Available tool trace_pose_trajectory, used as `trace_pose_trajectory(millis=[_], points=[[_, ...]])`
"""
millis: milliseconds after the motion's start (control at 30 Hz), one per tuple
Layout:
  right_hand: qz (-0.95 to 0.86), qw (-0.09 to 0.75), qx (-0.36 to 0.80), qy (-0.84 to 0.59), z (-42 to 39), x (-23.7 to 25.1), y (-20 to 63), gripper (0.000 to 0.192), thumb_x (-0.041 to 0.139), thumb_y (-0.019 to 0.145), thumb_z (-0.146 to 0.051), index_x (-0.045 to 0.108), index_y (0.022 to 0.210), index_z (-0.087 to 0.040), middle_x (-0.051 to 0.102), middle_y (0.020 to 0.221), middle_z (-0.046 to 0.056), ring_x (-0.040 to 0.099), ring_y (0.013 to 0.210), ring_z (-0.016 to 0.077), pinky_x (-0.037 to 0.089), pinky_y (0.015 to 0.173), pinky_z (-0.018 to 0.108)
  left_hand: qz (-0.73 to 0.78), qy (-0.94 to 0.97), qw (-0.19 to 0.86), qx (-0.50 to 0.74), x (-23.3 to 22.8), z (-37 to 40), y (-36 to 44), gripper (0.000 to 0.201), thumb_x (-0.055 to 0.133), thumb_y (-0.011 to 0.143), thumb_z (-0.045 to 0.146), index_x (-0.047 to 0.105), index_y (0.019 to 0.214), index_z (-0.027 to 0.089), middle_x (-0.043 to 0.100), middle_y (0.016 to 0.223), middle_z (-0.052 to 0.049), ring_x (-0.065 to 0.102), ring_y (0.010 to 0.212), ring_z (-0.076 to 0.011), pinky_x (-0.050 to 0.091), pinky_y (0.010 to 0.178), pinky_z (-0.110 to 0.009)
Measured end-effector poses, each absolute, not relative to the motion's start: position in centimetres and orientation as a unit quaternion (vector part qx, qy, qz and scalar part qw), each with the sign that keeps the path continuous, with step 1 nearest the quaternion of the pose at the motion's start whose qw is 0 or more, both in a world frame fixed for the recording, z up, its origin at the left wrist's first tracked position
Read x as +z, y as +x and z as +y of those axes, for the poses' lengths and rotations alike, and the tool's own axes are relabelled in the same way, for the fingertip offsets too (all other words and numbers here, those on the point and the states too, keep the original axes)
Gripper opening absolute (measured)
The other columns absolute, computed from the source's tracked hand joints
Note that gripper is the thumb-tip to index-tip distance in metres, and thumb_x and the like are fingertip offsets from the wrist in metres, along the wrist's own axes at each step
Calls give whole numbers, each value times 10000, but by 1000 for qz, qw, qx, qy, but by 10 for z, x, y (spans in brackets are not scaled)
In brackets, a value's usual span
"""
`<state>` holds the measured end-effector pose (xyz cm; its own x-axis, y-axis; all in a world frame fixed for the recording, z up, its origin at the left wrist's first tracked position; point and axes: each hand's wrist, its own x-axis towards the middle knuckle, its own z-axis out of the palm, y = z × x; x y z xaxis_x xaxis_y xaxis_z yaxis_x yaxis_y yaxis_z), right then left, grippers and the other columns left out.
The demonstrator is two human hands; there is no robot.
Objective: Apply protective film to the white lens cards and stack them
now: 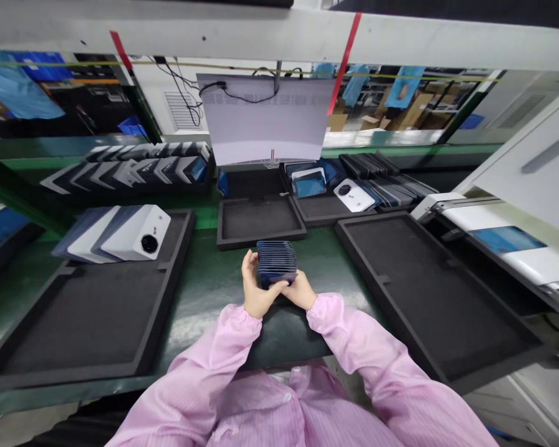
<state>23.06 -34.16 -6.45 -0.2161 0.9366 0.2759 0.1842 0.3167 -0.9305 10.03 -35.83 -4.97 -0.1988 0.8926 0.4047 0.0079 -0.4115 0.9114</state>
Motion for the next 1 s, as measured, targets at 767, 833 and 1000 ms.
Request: trace_pose_trajectory(millis=[767, 833, 1000], points=[[-446, 433, 692, -367, -324, 10, 228, 702, 806, 573, -376, 483, 1184, -260, 591, 1062, 31, 606, 895, 156, 517, 711, 273, 119, 125, 911, 374, -17, -366, 69, 531, 655, 576, 427, 587, 1002, 118, 576, 850, -67, 465, 627, -108, 368, 534, -231], [-407, 429, 726, -351, -327, 3, 228, 652, 821, 549, -331, 528, 1123, -236, 612, 914, -4, 590, 700, 109, 478, 539, 199, 106, 114, 929, 336, -24, -374, 77, 516, 660, 575, 383, 596, 1006, 107, 608, 869, -80, 512, 664, -130, 408, 589, -263], [-407, 430, 702, -395, -333, -2, 233, 553, 788, 629, -299, 497, 1097, -262, 558, 690, -80, 394, 360, 38, 251, 287, 149, 146, 130, 929, 314, -28, -377, 79, 600, 542, 751, 483, 577, 1172, 57, 674, 1095, -185, 605, 1058, -342, 426, 909, -476]])
